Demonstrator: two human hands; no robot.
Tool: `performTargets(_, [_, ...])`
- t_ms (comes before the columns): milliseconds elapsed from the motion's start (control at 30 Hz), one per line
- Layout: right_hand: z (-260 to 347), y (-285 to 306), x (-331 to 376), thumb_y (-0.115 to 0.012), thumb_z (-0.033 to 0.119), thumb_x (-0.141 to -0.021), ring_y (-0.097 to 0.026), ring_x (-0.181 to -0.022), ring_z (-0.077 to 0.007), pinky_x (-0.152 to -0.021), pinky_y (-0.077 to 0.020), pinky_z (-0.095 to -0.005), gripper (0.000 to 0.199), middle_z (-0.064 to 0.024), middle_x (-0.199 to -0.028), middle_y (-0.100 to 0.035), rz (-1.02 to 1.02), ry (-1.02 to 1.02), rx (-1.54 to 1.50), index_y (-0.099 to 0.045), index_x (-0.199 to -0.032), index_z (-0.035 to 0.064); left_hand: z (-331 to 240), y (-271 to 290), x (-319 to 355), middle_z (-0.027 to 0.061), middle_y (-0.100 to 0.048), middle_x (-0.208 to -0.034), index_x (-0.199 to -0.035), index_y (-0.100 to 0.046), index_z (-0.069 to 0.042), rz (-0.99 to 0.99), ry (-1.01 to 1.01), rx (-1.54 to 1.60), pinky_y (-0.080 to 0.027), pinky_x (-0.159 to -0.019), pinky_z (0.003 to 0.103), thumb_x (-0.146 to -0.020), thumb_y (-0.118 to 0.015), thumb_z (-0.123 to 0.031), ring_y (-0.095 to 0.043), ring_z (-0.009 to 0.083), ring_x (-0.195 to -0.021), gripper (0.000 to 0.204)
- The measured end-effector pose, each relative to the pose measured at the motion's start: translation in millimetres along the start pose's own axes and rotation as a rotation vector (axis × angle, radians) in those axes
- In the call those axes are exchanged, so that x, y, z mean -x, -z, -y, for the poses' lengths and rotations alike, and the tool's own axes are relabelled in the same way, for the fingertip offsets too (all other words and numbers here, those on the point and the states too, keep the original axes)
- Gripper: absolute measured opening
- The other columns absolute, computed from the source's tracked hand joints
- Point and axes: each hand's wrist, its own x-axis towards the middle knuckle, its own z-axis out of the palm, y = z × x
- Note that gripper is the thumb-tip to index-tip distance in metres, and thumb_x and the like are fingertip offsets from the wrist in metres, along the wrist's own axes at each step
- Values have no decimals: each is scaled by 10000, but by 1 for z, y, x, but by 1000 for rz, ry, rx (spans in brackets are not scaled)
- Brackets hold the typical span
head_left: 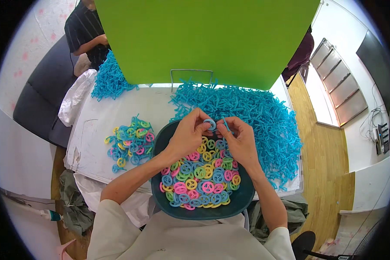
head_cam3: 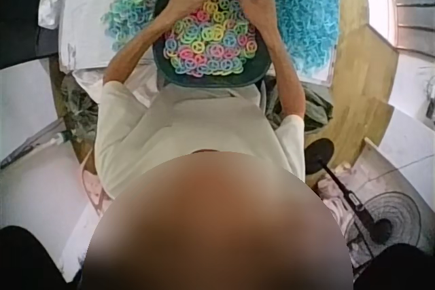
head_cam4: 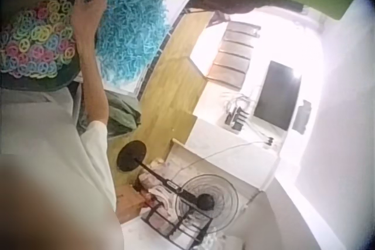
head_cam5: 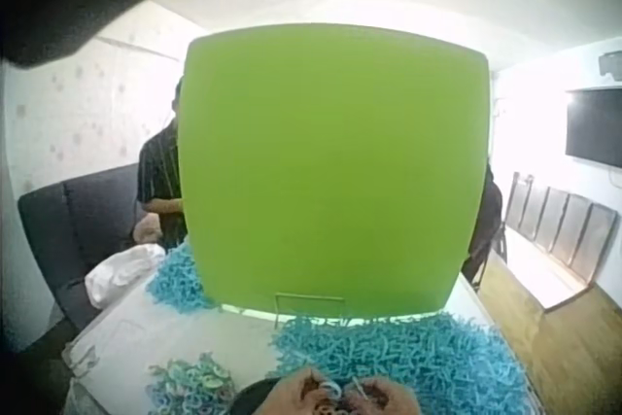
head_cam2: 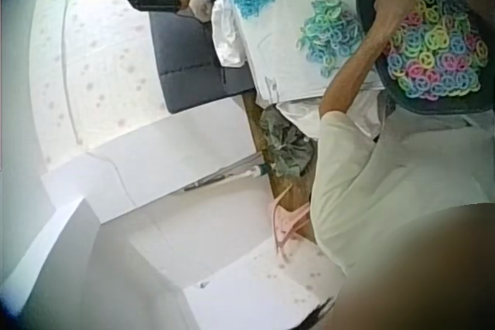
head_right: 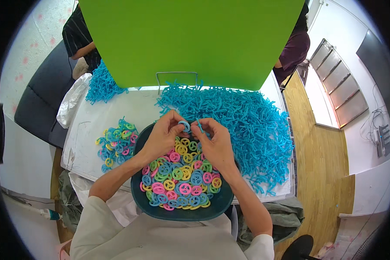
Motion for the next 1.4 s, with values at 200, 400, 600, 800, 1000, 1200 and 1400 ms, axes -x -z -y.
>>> performTargets(200, [-6,5,-3,-617,79,-916,-628,-784,-112,-723,-510,-241,162,-63,-877,-658,47,-119,-178,-596,-1040,-24,-5,-4,2,80,-579,-888,-983,-489,6,-18,-207,-249,-551,-780,290,-939,-443,49,-611,136,-858,77])
performTargets(400, [3,-3,3,-669,-7,-848,-662,-835,-136,-711,-525,-234,236,-82,-885,-672,-91,140,-46,-595,-1071,-33,-7,-1,2,86,-607,-921,-1032,-507,10,-118,-136,-223,-548,-799,281,-929,-490,41,-621,136,-884,108])
performTargets(600, [8,0,4,-674,3,-845,-662,-748,-115,-640,-517,-233,164,-87,-837,-696,-153,177,133,-629,-1001,-17,-6,0,3,92,-636,-985,-1110,-591,17,-40,-106,-68,-554,-809,287,-953,-503,-10,-633,144,-913,182])
performTargets(800, [7,-2,6,-675,31,-856,-646,-731,-99,-621,-498,-222,143,-88,-812,-696,-229,131,66,-639,-983,-24,-13,-2,4,132,-655,-1050,-1217,-575,29,19,-76,128,-559,-833,286,-960,-508,-33,-661,178,-928,272])
performTargets(1000, [10,-2,5,-675,36,-859,-632,-710,-76,-612,-485,-204,98,-66,-785,-692,-265,110,98,-645,-919,-35,-15,-1,1,145,-652,-1080,-1200,-580,42,36,-6,162,-568,-810,280,-951,-527,-40,-673,193,-931,268])
performTargets(1200, [12,-3,4,-669,46,-864,-615,-698,-57,-599,-470,-188,91,-52,-774,-689,-275,78,65,-646,-897,-35,-16,2,1,133,-653,-1076,-1198,-591,34,35,156,342,-563,-826,279,-945,-561,-87,-665,182,-941,282])
performTargets(1400, [12,-2,4,-650,26,-866,-606,-699,-52,-587,-450,-183,61,-48,-781,-689,-216,122,186,-652,-908,-18,-11,6,1,110,-648,-1061,-1182,-606,35,9,93,283,-560,-827,265,-946,-577,-129,-660,163,-911,289])
